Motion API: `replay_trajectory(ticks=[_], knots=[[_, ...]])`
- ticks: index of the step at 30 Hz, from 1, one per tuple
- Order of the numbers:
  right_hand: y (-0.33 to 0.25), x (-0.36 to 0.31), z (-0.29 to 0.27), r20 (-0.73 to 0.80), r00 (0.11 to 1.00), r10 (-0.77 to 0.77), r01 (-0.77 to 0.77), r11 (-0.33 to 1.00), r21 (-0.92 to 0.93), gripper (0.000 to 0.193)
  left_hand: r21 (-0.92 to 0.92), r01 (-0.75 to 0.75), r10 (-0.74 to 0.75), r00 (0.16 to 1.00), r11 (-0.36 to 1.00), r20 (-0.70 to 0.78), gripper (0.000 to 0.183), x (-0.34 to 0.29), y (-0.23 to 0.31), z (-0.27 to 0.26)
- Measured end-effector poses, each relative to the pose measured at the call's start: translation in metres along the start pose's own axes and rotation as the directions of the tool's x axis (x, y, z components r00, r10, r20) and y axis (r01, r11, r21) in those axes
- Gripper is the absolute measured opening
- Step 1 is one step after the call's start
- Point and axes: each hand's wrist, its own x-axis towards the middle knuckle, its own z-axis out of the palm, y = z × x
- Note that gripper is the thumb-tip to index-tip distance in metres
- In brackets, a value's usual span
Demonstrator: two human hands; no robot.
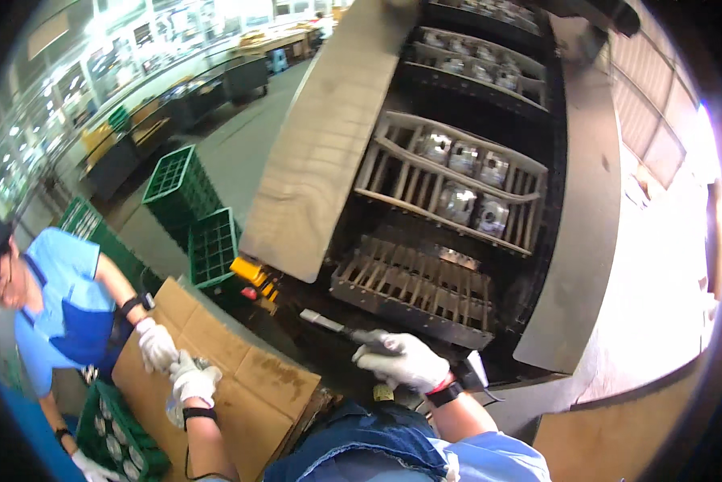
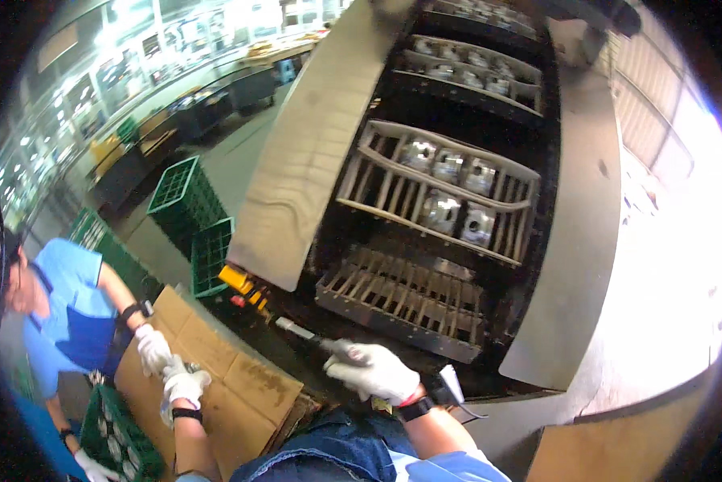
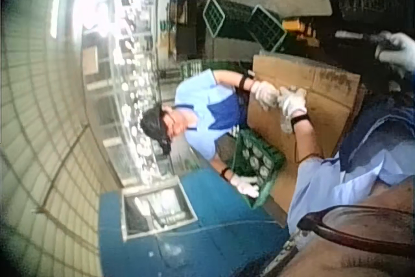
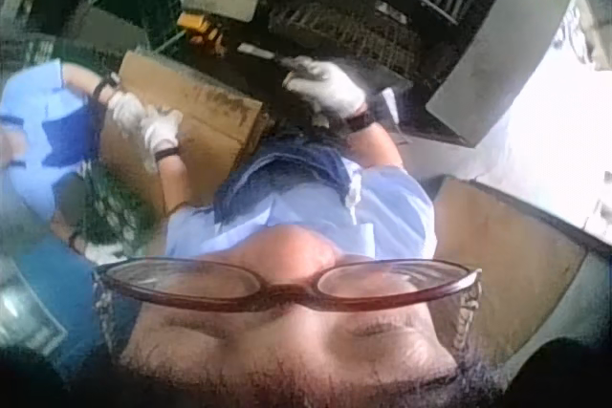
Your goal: Cleaning metal pistons with an air pressure gun and loading them into a basket inside a machine.
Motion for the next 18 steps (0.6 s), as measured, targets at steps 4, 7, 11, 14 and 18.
replay_trajectory(ticks=[4,7,11,14,18], knots=[[-0.013,-0.045,-0.085,-0.523,0.844,-0.116,0.198,0.975,0.104,0.055,-0.088,-0.420,0.377,0.874,0.903,-0.307,0.080,-0.018,0.059,-0.033],[-0.028,-0.082,-0.128,-0.809,0.576,-0.115,0.182,0.983,-0.011,0.016,-0.228,-0.811,0.612,0.564,0.539,-0.554,0.058,-0.047,0.144,-0.045],[-0.005,-0.113,-0.175,-0.917,0.396,-0.044,0.133,0.991,0.010,0.015,0.054,-0.998,0.769,-0.002,0.042,-0.639,0.058,-0.117,0.296,-0.044],[0.001,-0.117,-0.184,-0.877,0.473,-0.078,0.246,0.968,0.046,0.013,0.025,-0.996,0.867,0.060,0.083,-0.495,0.074,-0.166,0.383,-0.034],[-0.002,-0.116,-0.189,-0.830,0.553,-0.072,0.242,0.967,0.077,0.012,0.001,-0.971,0.960,0.235,0.238,-0.151,0.066,-0.194,0.475,-0.023]])
